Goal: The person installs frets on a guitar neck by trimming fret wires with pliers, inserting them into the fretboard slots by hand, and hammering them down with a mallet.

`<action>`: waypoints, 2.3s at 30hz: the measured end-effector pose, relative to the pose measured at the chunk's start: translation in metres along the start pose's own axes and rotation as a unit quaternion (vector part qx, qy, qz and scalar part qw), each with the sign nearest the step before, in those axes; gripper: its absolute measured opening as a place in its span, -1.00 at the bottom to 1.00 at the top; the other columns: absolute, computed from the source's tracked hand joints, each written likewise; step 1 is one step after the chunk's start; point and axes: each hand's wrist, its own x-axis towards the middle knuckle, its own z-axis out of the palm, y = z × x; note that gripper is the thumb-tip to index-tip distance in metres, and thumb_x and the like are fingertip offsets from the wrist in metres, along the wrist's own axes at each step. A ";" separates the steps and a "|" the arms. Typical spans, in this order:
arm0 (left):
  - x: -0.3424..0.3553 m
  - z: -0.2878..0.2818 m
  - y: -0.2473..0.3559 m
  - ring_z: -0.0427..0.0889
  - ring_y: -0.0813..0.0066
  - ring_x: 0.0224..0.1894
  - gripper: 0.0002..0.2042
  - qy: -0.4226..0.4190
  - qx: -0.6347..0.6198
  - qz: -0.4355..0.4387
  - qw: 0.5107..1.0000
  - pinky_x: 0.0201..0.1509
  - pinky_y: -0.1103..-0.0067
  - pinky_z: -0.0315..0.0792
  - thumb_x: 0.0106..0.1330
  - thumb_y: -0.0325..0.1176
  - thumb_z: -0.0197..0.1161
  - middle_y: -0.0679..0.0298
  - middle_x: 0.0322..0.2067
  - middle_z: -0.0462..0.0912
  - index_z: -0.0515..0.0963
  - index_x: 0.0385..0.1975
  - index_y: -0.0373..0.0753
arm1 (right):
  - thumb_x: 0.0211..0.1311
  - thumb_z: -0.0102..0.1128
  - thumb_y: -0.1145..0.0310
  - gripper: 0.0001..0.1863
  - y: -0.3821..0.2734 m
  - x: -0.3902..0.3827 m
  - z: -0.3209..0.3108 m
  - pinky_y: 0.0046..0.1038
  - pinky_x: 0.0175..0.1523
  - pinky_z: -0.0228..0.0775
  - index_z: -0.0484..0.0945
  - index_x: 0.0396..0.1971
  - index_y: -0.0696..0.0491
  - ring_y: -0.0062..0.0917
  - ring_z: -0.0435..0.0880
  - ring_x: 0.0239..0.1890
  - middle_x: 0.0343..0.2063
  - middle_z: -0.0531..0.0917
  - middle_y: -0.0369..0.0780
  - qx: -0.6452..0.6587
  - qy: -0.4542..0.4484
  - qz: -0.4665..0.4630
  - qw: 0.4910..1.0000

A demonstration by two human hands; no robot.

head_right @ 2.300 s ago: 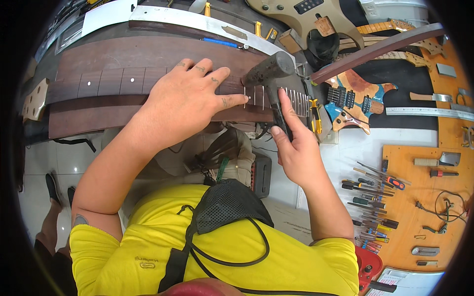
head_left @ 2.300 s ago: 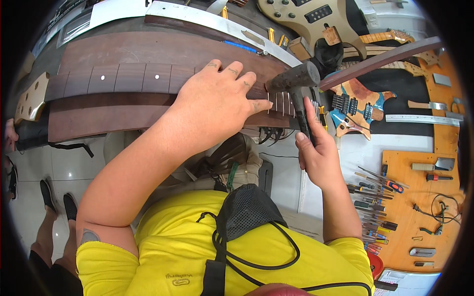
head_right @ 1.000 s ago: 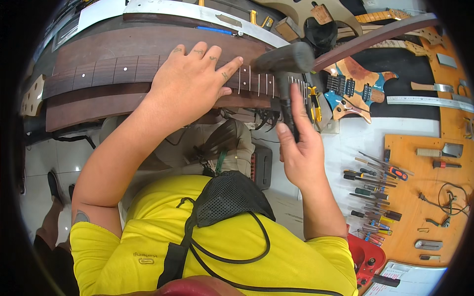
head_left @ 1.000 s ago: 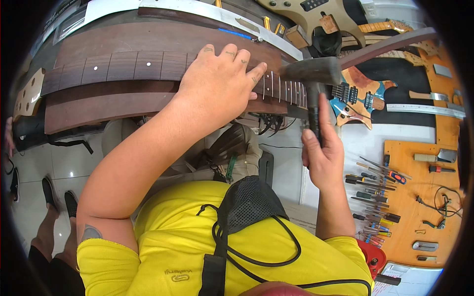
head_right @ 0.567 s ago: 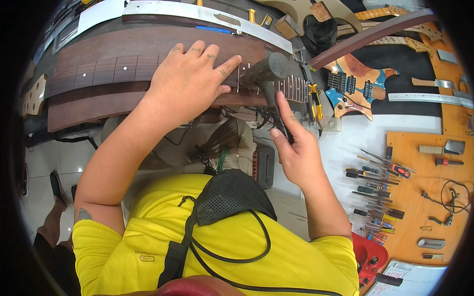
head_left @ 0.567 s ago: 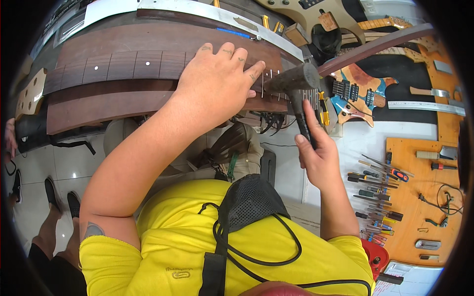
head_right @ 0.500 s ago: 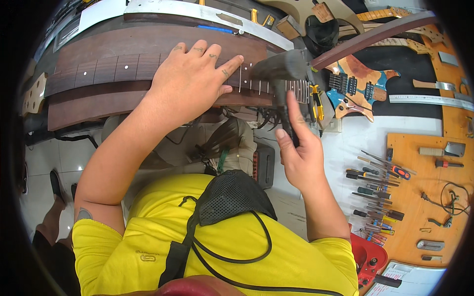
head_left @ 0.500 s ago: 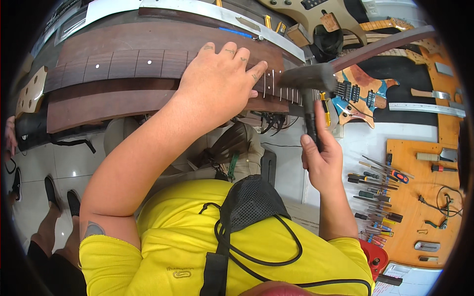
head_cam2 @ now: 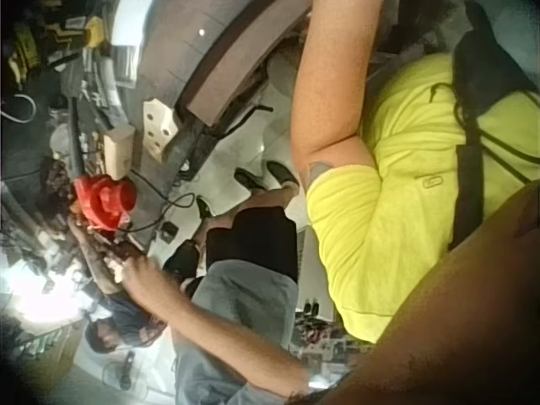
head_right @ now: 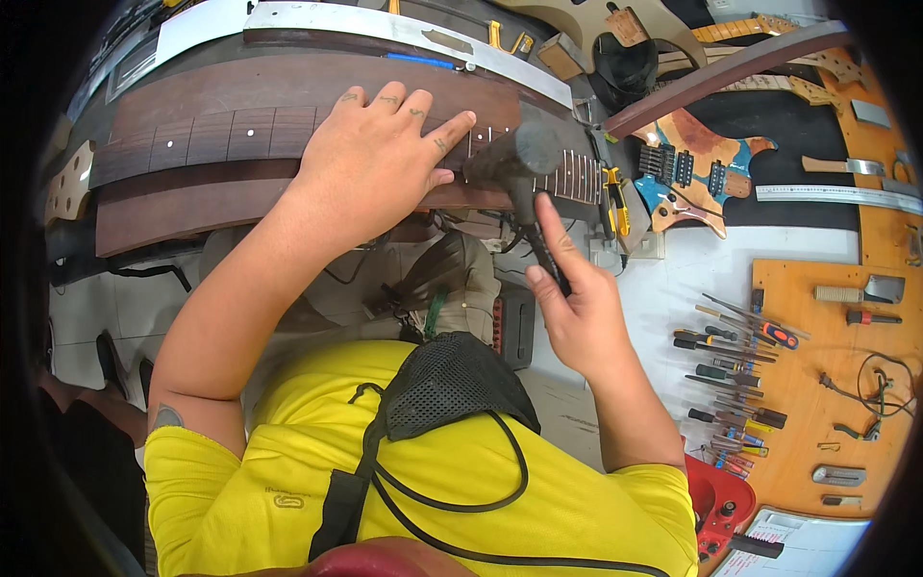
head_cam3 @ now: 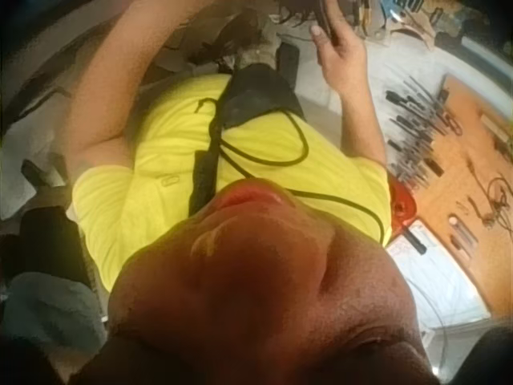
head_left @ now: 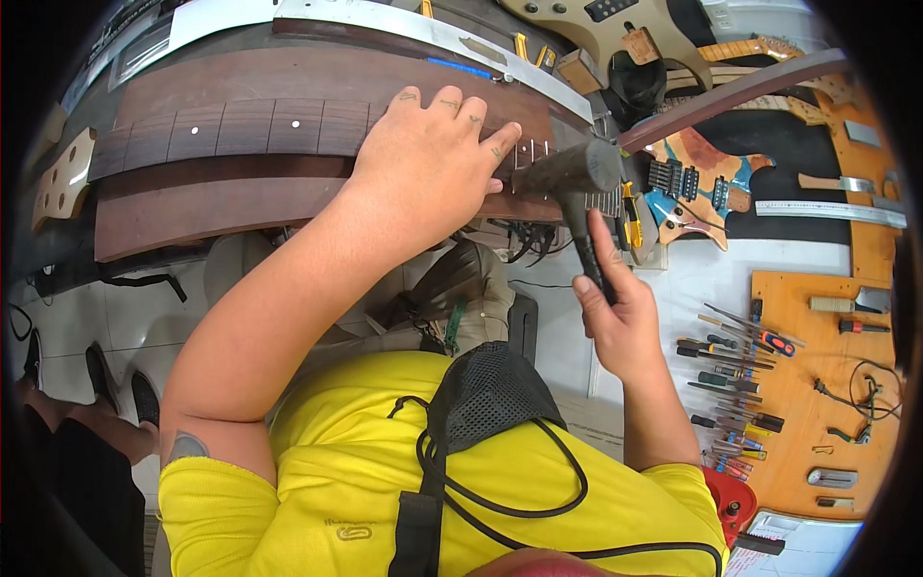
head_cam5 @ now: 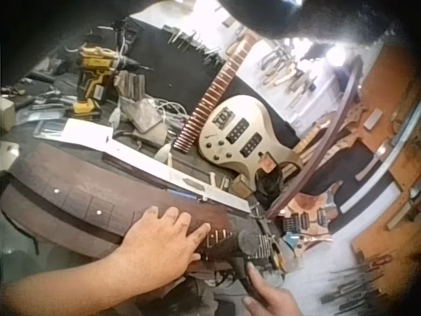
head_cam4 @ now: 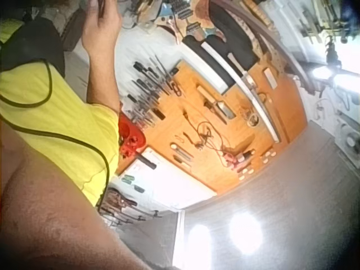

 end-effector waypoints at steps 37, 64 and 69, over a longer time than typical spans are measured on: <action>-0.012 -0.011 -0.010 0.67 0.22 0.17 -0.56 0.006 -0.082 0.080 0.993 0.17 0.34 0.56 0.41 -0.30 0.26 0.20 0.17 0.69 0.76 0.24 0.32 | 0.62 0.11 0.55 -0.23 -0.040 0.038 -0.009 -0.64 -0.49 0.31 0.16 0.71 -0.18 -0.81 0.35 -0.57 -0.28 0.61 -0.39 0.081 -0.001 0.055 0.995; -0.010 -0.017 -0.015 0.62 0.00 0.29 -0.56 0.024 -0.165 0.050 0.985 0.38 0.19 0.50 0.33 -0.45 0.32 0.06 0.35 0.62 0.73 0.22 -0.05 | 0.45 0.33 0.49 -0.39 0.027 0.059 -0.081 -0.63 -0.34 0.36 0.47 0.48 0.13 -0.77 0.51 -0.41 -0.20 0.73 -0.27 0.044 0.152 -0.001 0.987; -0.021 -0.046 -0.037 0.63 -0.02 0.22 -0.68 0.010 -0.143 -0.047 0.989 0.33 0.18 0.50 0.32 -0.35 0.42 0.14 0.13 0.77 0.69 0.05 -0.25 | 0.38 0.43 0.41 -0.57 0.091 0.093 -0.109 -0.48 0.02 0.57 0.67 0.18 0.28 -0.60 0.75 -0.18 -0.19 0.83 -0.18 -0.114 0.176 -0.034 0.977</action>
